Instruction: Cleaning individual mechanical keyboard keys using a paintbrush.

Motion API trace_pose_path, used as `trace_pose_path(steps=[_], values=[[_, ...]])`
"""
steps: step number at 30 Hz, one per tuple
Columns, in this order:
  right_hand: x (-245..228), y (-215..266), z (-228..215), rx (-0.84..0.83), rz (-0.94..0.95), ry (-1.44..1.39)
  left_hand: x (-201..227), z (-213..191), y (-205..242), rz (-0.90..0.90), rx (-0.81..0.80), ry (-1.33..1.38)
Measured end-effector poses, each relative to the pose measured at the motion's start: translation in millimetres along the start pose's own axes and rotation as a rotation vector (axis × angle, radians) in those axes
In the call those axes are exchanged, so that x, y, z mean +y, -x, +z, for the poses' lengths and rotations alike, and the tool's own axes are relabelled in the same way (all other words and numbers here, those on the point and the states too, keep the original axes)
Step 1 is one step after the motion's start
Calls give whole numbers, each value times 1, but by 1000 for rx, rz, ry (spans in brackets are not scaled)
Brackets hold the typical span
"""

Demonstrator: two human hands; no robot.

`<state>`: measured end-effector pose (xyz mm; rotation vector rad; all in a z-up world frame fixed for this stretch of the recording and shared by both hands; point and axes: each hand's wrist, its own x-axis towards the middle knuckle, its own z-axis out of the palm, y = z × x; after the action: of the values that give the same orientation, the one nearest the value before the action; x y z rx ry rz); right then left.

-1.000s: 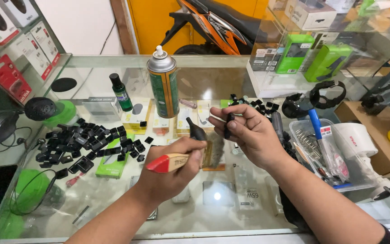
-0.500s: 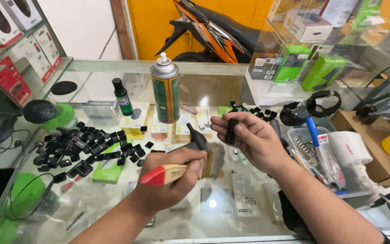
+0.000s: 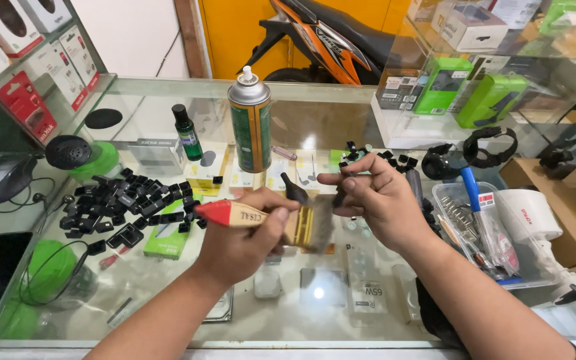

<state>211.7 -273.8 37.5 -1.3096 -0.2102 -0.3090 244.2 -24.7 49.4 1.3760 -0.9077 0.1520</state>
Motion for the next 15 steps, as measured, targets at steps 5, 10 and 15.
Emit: trace_pose_path(steps=[5, 10, 15], values=[[-9, 3, 6, 88, 78, 117, 12, 4, -7, 71, 27, 19], [-13, 1, 16, 127, 155, 217, 6, -2, -3, 167, 21, -197], [-22, 5, 28, 111, 160, 199, 11, 6, -8, 211, -40, -273]])
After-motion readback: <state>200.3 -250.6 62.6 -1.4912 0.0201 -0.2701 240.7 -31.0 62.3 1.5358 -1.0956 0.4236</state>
